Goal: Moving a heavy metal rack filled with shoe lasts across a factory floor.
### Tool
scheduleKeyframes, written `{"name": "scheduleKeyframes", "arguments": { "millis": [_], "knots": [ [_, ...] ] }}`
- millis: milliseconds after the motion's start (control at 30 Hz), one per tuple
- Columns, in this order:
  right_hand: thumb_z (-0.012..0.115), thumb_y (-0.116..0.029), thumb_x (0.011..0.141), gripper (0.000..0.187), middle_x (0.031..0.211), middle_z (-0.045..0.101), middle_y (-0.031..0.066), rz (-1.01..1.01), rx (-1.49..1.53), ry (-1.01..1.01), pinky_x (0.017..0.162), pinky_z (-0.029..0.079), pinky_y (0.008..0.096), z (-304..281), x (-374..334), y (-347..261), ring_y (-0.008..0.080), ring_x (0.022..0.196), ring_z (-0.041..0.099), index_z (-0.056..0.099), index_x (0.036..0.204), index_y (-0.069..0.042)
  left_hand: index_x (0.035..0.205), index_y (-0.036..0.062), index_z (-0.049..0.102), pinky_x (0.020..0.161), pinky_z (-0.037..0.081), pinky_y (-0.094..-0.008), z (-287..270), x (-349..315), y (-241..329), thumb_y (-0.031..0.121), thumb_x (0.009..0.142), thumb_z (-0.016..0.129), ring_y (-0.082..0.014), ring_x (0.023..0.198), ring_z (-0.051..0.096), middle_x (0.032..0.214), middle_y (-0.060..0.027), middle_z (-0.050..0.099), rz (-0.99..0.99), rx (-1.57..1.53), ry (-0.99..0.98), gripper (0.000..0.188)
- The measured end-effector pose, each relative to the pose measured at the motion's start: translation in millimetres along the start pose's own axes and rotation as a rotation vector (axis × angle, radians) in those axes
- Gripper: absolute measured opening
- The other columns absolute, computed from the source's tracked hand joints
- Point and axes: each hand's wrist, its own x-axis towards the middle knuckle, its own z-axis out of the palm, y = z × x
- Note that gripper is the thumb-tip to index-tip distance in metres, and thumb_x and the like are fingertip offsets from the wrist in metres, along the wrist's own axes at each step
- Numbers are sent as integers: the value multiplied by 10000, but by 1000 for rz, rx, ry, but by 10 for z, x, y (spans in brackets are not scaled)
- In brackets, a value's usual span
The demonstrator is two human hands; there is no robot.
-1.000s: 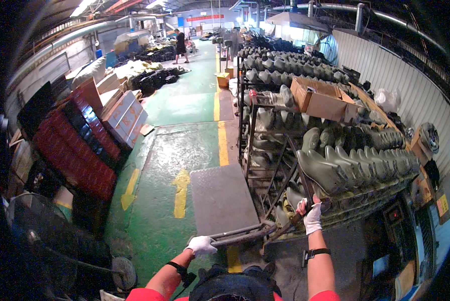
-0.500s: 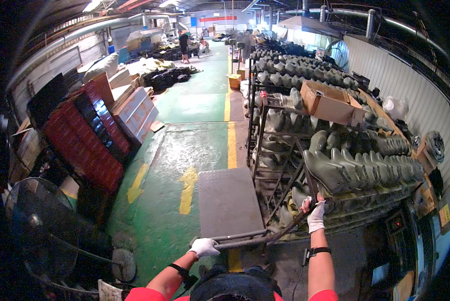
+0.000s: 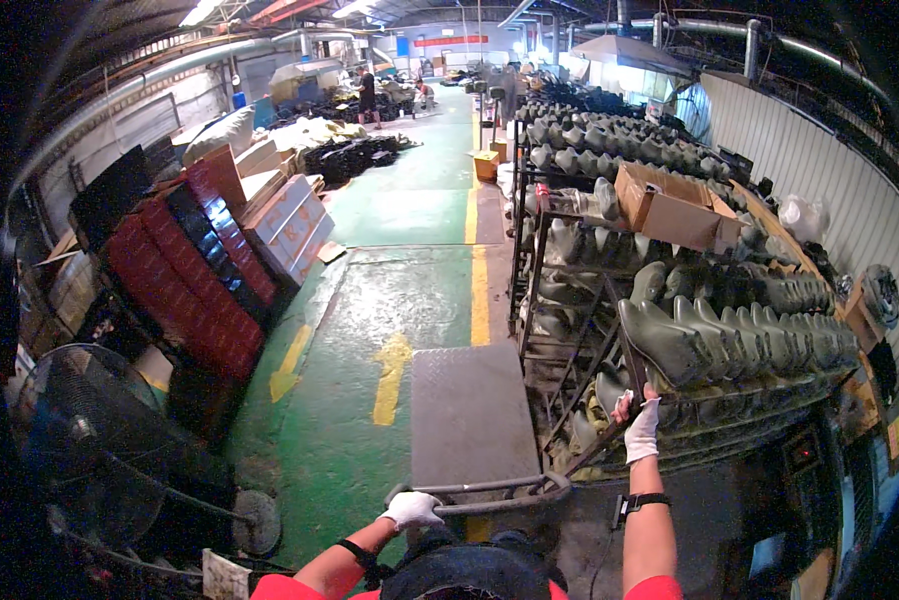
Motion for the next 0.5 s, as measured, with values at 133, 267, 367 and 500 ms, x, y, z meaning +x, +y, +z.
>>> {"name": "scheduleKeyframes", "arguments": {
  "millis": [133,267,367,500],
  "knots": [
    [314,-728,901,747,450,351,48,-16,6,-39,542,384,365,-78,37,32,232,441,390,399,514,-95,1113,222,730,764,536,-435,77,-60,11,541,732,672,-305,892,700,945,-97,735,23,-11,8,500],
    [364,-696,909,718,463,375,52,-8,67,-31,519,362,351,9,16,47,225,428,382,415,528,-90,1101,223,731,754,533,-438,69,-211,53,522,739,664,-305,874,700,928,-98,734,20,-22,-13,474],
    [367,-681,914,706,464,369,49,-10,82,18,503,352,349,-59,10,40,221,429,381,411,529,-91,946,175,750,766,527,-440,17,-345,195,495,708,664,-325,862,693,870,-115,722,4,-74,20,408],
    [367,-656,920,686,465,353,40,14,87,30,495,341,349,-11,3,48,213,433,371,412,532,-93,969,181,749,781,526,-446,110,-471,198,515,747,649,-330,872,691,901,-117,723,-3,-70,-35,413]
  ]
}}
